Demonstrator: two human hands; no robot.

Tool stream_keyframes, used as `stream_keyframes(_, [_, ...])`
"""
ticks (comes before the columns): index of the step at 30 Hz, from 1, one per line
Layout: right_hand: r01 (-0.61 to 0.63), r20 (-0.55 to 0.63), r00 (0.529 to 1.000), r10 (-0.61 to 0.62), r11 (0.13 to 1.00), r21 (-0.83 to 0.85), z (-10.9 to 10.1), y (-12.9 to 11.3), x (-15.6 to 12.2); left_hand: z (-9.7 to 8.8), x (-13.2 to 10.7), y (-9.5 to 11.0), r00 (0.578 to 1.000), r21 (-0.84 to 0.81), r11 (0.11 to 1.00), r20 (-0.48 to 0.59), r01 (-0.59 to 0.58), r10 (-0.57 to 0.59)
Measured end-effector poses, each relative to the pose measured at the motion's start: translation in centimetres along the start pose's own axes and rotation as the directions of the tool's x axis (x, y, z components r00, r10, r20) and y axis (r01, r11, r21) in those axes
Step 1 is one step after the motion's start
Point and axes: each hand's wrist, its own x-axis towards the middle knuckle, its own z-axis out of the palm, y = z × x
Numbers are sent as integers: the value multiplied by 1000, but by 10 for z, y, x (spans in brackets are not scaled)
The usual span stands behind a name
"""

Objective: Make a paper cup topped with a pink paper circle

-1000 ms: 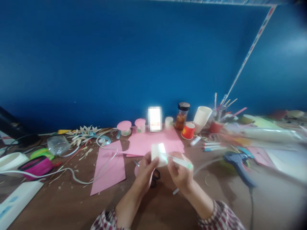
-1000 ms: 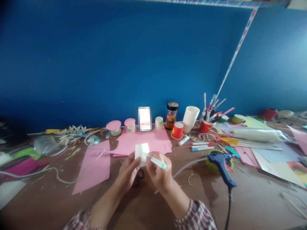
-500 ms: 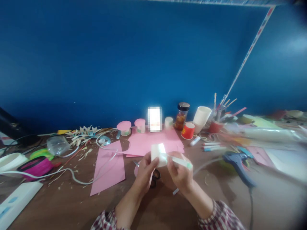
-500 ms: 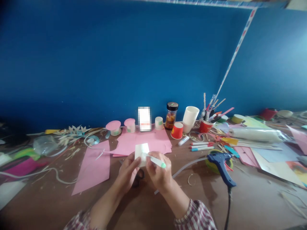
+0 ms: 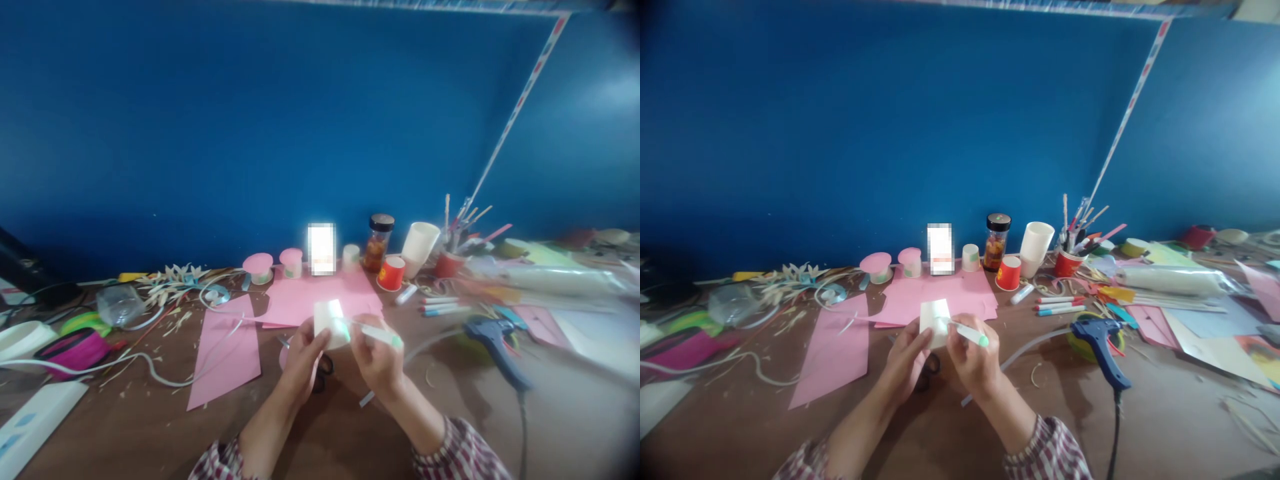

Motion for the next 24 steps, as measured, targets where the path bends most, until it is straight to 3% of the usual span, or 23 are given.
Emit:
stream_keyframes(10, [-6,-8,1000,6,1000,-7,1,1,0,0,0,-1,999,-36,999,-25,19,-20])
stream_keyframes(24, [-41,-26,999,41,999,6,-2,-2,2,0,-1,-1,1000,-29,1000,27,1,0])
